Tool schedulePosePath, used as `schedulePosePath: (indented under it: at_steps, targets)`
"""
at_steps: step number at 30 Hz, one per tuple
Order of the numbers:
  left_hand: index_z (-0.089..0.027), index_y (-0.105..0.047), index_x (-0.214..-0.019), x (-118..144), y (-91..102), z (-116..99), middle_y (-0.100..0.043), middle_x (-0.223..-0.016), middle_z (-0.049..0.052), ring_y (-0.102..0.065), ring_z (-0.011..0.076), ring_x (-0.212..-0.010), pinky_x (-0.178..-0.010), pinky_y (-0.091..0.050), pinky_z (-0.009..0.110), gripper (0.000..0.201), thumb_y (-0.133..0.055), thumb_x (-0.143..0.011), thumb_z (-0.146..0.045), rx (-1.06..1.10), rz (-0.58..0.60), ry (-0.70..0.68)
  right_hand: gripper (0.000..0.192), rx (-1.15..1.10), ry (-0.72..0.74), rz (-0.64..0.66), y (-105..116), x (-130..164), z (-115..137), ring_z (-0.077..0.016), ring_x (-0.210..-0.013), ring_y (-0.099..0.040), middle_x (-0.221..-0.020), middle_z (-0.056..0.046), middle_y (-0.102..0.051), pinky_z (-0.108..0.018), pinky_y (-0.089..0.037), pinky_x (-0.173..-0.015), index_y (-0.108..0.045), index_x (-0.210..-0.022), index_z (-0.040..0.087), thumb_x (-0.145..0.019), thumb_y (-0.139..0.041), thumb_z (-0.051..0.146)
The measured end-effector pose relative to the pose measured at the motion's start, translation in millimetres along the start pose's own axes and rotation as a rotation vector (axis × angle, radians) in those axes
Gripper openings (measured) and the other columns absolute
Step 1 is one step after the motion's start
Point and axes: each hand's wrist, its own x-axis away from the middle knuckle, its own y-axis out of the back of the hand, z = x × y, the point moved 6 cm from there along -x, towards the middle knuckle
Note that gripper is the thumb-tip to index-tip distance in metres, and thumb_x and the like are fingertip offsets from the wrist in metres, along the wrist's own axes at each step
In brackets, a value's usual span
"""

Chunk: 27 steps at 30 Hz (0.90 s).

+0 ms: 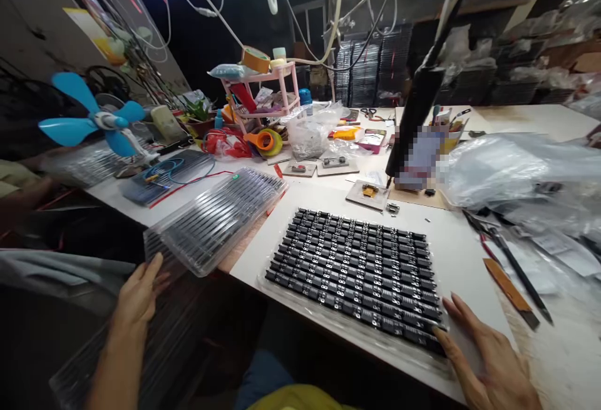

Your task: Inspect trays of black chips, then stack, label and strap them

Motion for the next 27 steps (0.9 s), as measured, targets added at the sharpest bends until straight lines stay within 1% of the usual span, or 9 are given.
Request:
schedulePosePath:
  at_steps: [3,7,10,13,17,19,22,24,27]
  targets:
    - [-0.017,-0.055,-0.075,-0.7,-3.4,9.9,-0.057,-0.058,-0.002,-0.053,0.0108,-0.044,-0.042,-0.046,0.025,0.024,-0.069,-0.066,-0.034,0.125,0.042,0.13,0.056,-0.051,0.003,0.002,2.0,-0.6,6.4,-0.0385,-0.11,-0.057,-0.12,-0.01,-0.063,-0.064,-0.044,-0.087,-0.048,-0.133,0.028,-0.086,-0.045,0.06]
    - [-0.031,-0.057,-0.096,16.2,4.0,-4.4,-0.06,-0.057,-0.012,-0.061,0.0119,-0.057,-0.066,-0.059,0.035,0.019,-0.062,-0.078,-0.035,0.301,0.018,0.114,0.054,-0.164,-0.174,-0.028,18.4,-2.4,12.5,-0.0333,-0.107,-0.06,-0.12,-0.007,-0.063,-0.041,-0.056,-0.062,-0.052,-0.129,0.03,-0.084,-0.049,0.059]
    - [-0.043,-0.059,-0.105,35.6,2.4,-19.6,-0.062,-0.06,-0.015,-0.061,0.0125,-0.06,-0.073,-0.06,0.038,0.026,-0.061,-0.079,-0.039,0.347,0.047,0.097,0.048,-0.267,-0.232,-0.139,33.8,-5.3,27.8,-0.0284,-0.099,-0.063,-0.111,-0.005,-0.067,-0.041,-0.055,-0.076,-0.054,-0.127,0.03,-0.085,-0.052,0.054]
    - [-0.038,-0.063,-0.109,62.9,-32.8,-30.4,-0.063,-0.064,-0.01,-0.058,0.0126,-0.055,-0.055,-0.058,0.031,0.038,-0.068,-0.072,-0.042,0.35,0.309,0.232,0.047,-0.489,-0.155,-0.116,35.1,-16.7,51.9,-0.0233,-0.089,-0.065,-0.108,-0.006,-0.067,-0.041,-0.053,-0.083,-0.051,-0.131,0.029,-0.088,-0.052,0.049]
    - [-0.025,-0.051,-0.131,99.4,-105.7,-50.1,-0.065,-0.075,-0.003,-0.058,0.013,-0.054,-0.043,-0.048,0.024,0.082,-0.08,-0.057,-0.044,0.346,0.724,0.262,0.06,-0.806,-0.156,0.112,20.5,-36.2,71.6,-0.0185,-0.067,-0.063,-0.1,-0.009,-0.065,-0.032,-0.054,-0.057,-0.042,-0.14,0.022,-0.089,-0.047,0.054]
    - [-0.019,-0.05,-0.133,101.6,-134.2,-58.5,-0.067,-0.082,0.002,-0.063,0.0161,-0.065,-0.05,-0.051,0.025,0.079,-0.073,-0.064,-0.05,0.224,0.753,0.082,0.063,-0.785,-0.249,0.143,16.2,-40.9,67.2,-0.0133,-0.051,-0.053,-0.079,-0.003,-0.059,-0.029,-0.047,-0.047,-0.046,-0.138,0.017,-0.086,-0.053,0.054]
    - [-0.015,-0.062,-0.119,98.0,-165.8,-61.3,-0.067,-0.105,0.01,-0.061,0.0248,-0.102,-0.084,-0.052,0.036,0.061,-0.062,-0.072,-0.055,-0.005,0.747,-0.194,0.064,-0.605,-0.307,0.13,14.9,-40.1,54.5,-0.0109,-0.046,-0.042,-0.061,0.003,-0.044,-0.027,-0.04,-0.044,-0.056,-0.128,0.012,-0.082,-0.057,0.056]
    - [-0.015,-0.068,-0.107,96.9,-177.3,-56.0,-0.065,-0.11,0.011,-0.055,0.0294,-0.113,-0.096,-0.045,0.042,0.056,-0.062,-0.07,-0.056,-0.077,0.752,-0.257,0.062,-0.482,-0.291,0.125,15.0,-35.4,46.6,-0.0123,-0.05,-0.043,-0.059,0.003,-0.045,-0.027,-0.04,-0.048,-0.06,-0.122,0.011,-0.083,-0.053,0.059]
    - [-0.015,-0.068,-0.106,99.0,-181.9,-49.6,-0.062,-0.112,0.012,-0.053,0.0322,-0.114,-0.095,-0.045,0.045,0.058,-0.06,-0.07,-0.06,-0.144,0.763,-0.319,0.057,-0.334,-0.269,0.162,12.9,-26.5,37.1,-0.0144,-0.057,-0.048,-0.062,0.001,-0.051,-0.028,-0.042,-0.055,-0.061,-0.122,0.012,-0.088,-0.047,0.057]
